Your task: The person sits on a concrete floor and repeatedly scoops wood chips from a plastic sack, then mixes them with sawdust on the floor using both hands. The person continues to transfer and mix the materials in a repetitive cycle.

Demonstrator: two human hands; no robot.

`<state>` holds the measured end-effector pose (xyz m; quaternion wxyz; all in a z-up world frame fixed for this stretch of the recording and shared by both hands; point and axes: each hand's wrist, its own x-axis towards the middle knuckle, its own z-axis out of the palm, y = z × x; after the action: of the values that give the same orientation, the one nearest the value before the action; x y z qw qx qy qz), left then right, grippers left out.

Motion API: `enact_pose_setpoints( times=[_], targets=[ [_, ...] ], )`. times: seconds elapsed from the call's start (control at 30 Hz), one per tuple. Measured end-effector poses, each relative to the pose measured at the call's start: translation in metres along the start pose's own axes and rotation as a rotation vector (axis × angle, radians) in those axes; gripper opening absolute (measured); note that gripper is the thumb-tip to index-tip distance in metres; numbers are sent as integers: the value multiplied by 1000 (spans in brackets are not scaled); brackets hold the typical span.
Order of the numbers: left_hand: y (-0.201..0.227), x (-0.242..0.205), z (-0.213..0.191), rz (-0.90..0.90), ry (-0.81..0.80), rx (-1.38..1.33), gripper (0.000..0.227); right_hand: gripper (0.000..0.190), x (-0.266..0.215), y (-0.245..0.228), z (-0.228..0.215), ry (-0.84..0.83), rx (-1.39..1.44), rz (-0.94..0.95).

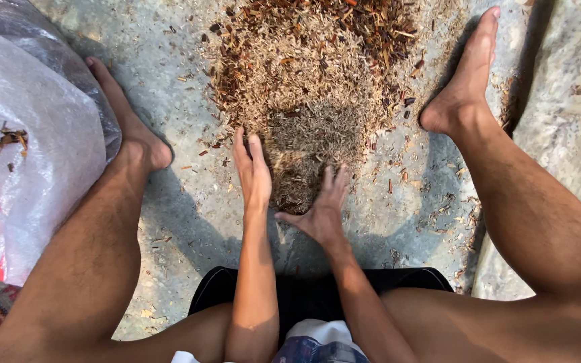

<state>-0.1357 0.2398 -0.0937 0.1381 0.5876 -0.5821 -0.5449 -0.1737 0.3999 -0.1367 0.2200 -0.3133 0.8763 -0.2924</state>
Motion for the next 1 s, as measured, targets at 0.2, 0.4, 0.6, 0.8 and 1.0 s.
enact_pose_setpoints(
  times=[0.2,0.4,0.6,0.8,1.0],
  targets=[
    [-24,-10,41,-130,-128,86,93,131,30,39,54,41,-87,40],
    [-1,-12,36,-46,-32,-98,95,102,67,-6,-36,-159,276,232],
    [57,-3,3,448,130,-111,52,61,89,-72,-122,-91,147,32],
    [83,34,-11,510,29,7,54,62,115,-57,-172,-92,208,-117],
    [52,79,-5,117,41,114,87,68,145,16,-108,370,390,126]
  ],
)
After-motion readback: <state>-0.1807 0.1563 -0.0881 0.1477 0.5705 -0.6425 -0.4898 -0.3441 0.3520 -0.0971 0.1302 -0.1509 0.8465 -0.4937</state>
